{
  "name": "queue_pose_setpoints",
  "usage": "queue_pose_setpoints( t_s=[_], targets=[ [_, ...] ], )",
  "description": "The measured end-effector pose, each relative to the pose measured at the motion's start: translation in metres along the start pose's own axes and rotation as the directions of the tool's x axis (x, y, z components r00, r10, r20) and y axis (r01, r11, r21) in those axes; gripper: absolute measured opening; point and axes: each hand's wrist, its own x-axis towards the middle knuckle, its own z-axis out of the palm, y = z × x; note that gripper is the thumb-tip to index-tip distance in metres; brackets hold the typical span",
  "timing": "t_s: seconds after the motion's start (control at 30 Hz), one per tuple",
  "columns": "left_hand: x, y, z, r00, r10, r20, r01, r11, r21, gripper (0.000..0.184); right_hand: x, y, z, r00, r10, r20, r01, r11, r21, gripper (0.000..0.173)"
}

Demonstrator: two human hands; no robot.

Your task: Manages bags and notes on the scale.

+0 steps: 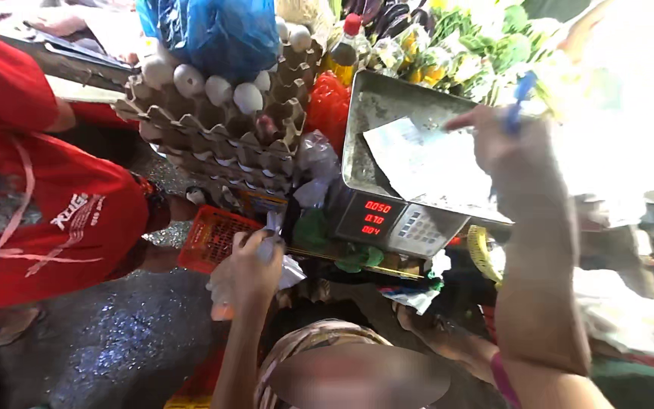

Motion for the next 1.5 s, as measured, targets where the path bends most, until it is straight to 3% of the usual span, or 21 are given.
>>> queue_pose_setpoints(
  t_s=[0.1,0.17,0.23,0.37,0.5,0.6,0.73,0.87,0.93,1.1,1.2,1.27,1.37,1.43,1.5],
  targets=[
    [0.019,0.022,0.005,0.985,-0.055,0.161,0.053,0.998,0.018,0.037,-0.027,-0.022,0.051,0.909,-0.125,0.399,0.205,0.965,-0.164,0.026],
    [0.030,0.039,0.006,0.944,-0.159,0.290,0.121,0.982,0.144,0.043,-0.047,-0.024,0.098,0.761,-0.046,0.647,0.312,0.900,-0.303,0.033],
    [0.037,0.050,0.016,0.910,-0.213,0.355,0.126,0.960,0.251,0.047,-0.055,-0.024,0.139,0.645,0.128,0.753,0.309,0.858,-0.410,0.046],
    [0.045,0.039,0.051,0.928,-0.060,0.367,-0.014,0.980,0.197,0.050,-0.058,-0.013,0.168,0.675,0.237,0.699,0.171,0.871,-0.461,0.054],
    [0.059,0.042,0.056,0.910,-0.115,0.399,0.058,0.986,0.154,0.038,-0.062,-0.012,0.178,0.740,0.193,0.644,0.169,0.874,-0.455,0.051],
    [0.059,0.030,0.070,0.940,-0.049,0.338,0.019,0.996,0.092,0.033,-0.049,-0.041,0.178,0.763,0.164,0.625,0.176,0.878,-0.444,0.047],
    [0.055,0.022,0.081,0.971,-0.016,0.238,0.000,0.998,0.069,0.034,-0.017,-0.080,0.199,0.705,0.241,0.667,0.131,0.880,-0.456,0.033],
    [0.053,0.025,0.074,0.967,0.017,0.255,-0.041,0.995,0.089,0.055,0.004,-0.067,0.227,0.720,0.167,0.674,0.229,0.859,-0.458,0.028],
    [0.053,0.021,0.075,0.967,0.065,0.248,-0.083,0.995,0.060,0.050,0.009,-0.059,0.232,0.736,0.116,0.668,0.306,0.822,-0.480,0.027],
    [0.053,0.021,0.079,0.953,0.005,0.304,-0.040,0.994,0.106,0.042,0.019,-0.054,0.224,0.786,0.081,0.613,0.265,0.852,-0.451,0.026],
    [0.054,0.025,0.072,0.946,0.023,0.325,-0.048,0.997,0.067,0.041,0.019,-0.054,0.222,0.741,0.106,0.663,0.334,0.799,-0.501,0.025],
    [0.054,0.023,0.071,0.949,0.047,0.311,-0.058,0.998,0.027,0.040,0.018,-0.056,0.224,0.763,0.090,0.640,0.347,0.779,-0.523,0.023],
    [0.052,0.021,0.073,0.964,0.040,0.262,-0.040,0.999,-0.005,0.033,0.008,-0.081,0.197,0.783,0.109,0.612,0.199,0.889,-0.412,0.039],
    [0.050,0.016,0.077,0.973,0.020,0.229,-0.014,1.000,-0.027,0.039,-0.013,-0.080,0.181,0.747,0.101,0.658,0.215,0.899,-0.382,0.042],
    [0.053,0.008,0.077,0.973,0.095,0.211,-0.069,0.989,-0.130,0.038,-0.031,-0.071,0.178,0.690,0.121,0.714,0.288,0.859,-0.424,0.038]
  ],
)
